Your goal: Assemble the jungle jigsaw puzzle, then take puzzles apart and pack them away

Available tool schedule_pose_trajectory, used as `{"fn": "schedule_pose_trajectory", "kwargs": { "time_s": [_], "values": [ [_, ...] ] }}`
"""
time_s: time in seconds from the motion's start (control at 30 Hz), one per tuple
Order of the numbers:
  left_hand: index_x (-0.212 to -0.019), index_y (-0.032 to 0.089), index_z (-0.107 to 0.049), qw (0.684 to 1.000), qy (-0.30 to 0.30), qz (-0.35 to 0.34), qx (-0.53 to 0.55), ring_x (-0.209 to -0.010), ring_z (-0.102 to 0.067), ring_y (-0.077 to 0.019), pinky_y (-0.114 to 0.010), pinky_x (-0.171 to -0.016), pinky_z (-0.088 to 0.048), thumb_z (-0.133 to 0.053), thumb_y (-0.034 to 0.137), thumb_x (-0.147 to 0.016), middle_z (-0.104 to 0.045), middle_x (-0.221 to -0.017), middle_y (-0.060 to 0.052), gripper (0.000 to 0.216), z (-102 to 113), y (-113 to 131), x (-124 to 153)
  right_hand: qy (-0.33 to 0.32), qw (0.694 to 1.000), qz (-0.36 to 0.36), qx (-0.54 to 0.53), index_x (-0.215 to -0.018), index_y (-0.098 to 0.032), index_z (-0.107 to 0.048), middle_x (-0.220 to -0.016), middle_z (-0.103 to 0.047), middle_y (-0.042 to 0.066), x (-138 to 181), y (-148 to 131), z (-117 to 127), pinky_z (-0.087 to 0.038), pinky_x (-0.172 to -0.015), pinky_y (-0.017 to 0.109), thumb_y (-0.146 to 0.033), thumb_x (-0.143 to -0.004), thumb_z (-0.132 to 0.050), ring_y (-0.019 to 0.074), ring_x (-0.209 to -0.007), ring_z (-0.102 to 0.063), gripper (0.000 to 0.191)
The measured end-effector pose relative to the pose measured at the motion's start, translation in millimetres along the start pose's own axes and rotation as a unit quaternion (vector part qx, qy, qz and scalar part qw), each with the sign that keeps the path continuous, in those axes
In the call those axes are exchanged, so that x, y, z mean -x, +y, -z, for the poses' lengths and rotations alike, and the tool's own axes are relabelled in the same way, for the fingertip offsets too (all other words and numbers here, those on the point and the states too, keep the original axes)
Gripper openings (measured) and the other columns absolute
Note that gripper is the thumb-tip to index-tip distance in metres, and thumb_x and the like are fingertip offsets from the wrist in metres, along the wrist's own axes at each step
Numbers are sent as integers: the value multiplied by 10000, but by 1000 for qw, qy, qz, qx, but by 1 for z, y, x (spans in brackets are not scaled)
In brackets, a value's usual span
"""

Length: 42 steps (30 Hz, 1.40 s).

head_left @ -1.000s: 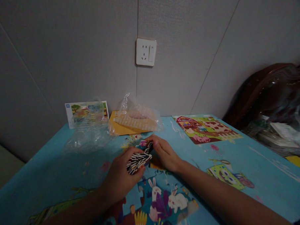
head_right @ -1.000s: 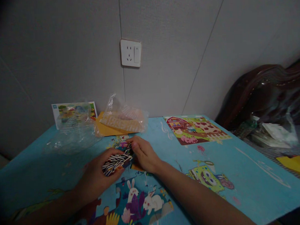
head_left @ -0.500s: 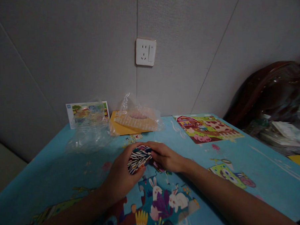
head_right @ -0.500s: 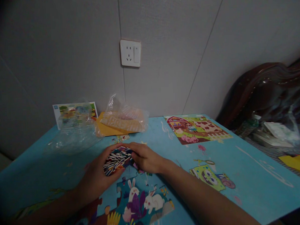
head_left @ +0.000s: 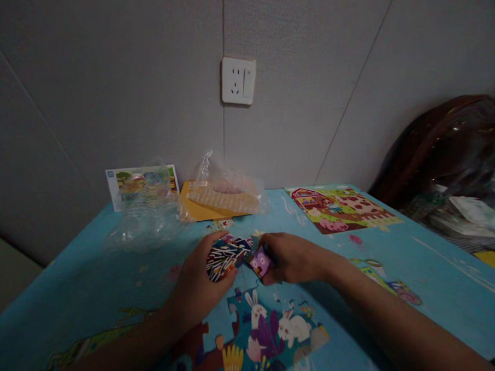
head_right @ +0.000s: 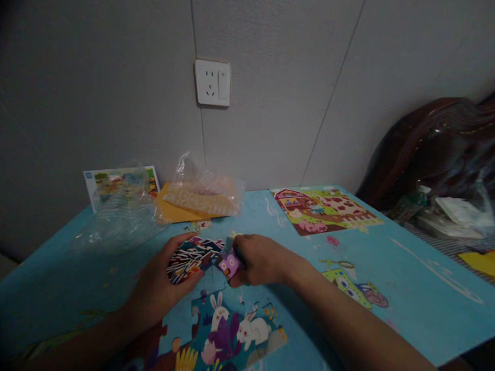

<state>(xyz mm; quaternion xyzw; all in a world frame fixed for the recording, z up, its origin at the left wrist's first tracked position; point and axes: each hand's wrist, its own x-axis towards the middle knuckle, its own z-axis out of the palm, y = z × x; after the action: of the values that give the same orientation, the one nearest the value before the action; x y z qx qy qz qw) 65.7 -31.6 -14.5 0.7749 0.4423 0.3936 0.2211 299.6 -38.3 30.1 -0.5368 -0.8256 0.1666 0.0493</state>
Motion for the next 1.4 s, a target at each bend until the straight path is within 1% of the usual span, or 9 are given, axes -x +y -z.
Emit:
{"fn": "schedule_pose_trajectory", "kwargs": {
  "time_s": [0.07,0.23,0.4,0.63,0.77,0.93,1.1,1.23,1.4],
  "values": [
    [-1236,249,-486,1000,2,5,6,-1026,-666,-229,-411,-909,-546,-664,167,-736,-652,-1191,-55,537,0,0,0,-17,1000,-20,-13,-965,-153,-608,-869,-644,68,1,-5,0,-420,-625,300,-382,-683,-795,194,-723,-574,409],
    [-1208,239,-488,1000,3,10,12,-998,-674,-225,-396,-891,-554,-676,193,-732,-660,-1160,-57,514,0,-1,-1,-15,999,-19,-23,-935,-138,-582,-970,-604,104,2,-15,1,-430,-701,300,-281,-718,-760,192,-807,-549,315],
    [-1212,231,-483,1000,-4,14,5,-1018,-668,-230,-405,-915,-541,-689,201,-722,-652,-1180,-59,533,-1,-3,-1,-3,999,14,-42,-988,-133,-523,-946,-612,104,1,-18,-6,-429,-707,303,-131,-808,-576,182,-790,-541,189],
    [-1207,222,-479,1000,12,23,-15,-1020,-662,-237,-418,-917,-535,-696,200,-721,-648,-1164,-67,532,-2,-5,-2,59,993,-92,39,-981,-118,-556,-1008,-576,168,13,-29,-12,-445,-824,397,-217,-910,-480,238,-881,-547,144],
    [-1230,213,-456,999,40,20,-20,-1029,-660,-242,-429,-912,-536,-671,210,-742,-637,-1176,-81,533,-4,-10,-2,44,992,-105,48,-910,-134,-605,-985,-567,161,22,-32,-9,-454,-815,422,-271,-948,-405,240,-860,-560,245],
    [-1241,216,-458,998,20,-39,-55,-1093,-631,-247,-439,-947,-517,-647,158,-745,-620,-1219,-91,534,-4,-11,-1,23,989,-122,74,-973,-128,-600,-968,-601,172,23,-27,-14,-446,-721,401,-266,-902,-506,253,-798,-591,182],
    [-1226,214,-463,997,17,-37,-60,-1054,-643,-244,-436,-920,-530,-648,146,-744,-634,-1179,-91,521,-3,-7,-1,11,990,-134,39,-981,-130,-573,-916,-650,154,19,-21,-14,-406,-642,334,-203,-867,-556,237,-775,-610,136],
    [-1227,218,-463,997,12,-48,-63,-1059,-639,-244,-428,-915,-530,-645,154,-753,-631,-1179,-86,513,-2,-7,-1,-15,987,-158,-3,-917,-167,-598,-874,-678,124,16,-20,-12,-355,-562,294,-270,-843,-603,208,-706,-600,127],
    [-1223,236,-476,994,-9,-78,-72,-1064,-634,-232,-404,-917,-528,-631,126,-753,-632,-1181,-64,507,1,-6,-2,9,988,-154,32,-924,-149,-605,-939,-652,140,19,-23,-12,-393,-631,305,-303,-837,-616,215,-788,-603,177]
  ]
}}
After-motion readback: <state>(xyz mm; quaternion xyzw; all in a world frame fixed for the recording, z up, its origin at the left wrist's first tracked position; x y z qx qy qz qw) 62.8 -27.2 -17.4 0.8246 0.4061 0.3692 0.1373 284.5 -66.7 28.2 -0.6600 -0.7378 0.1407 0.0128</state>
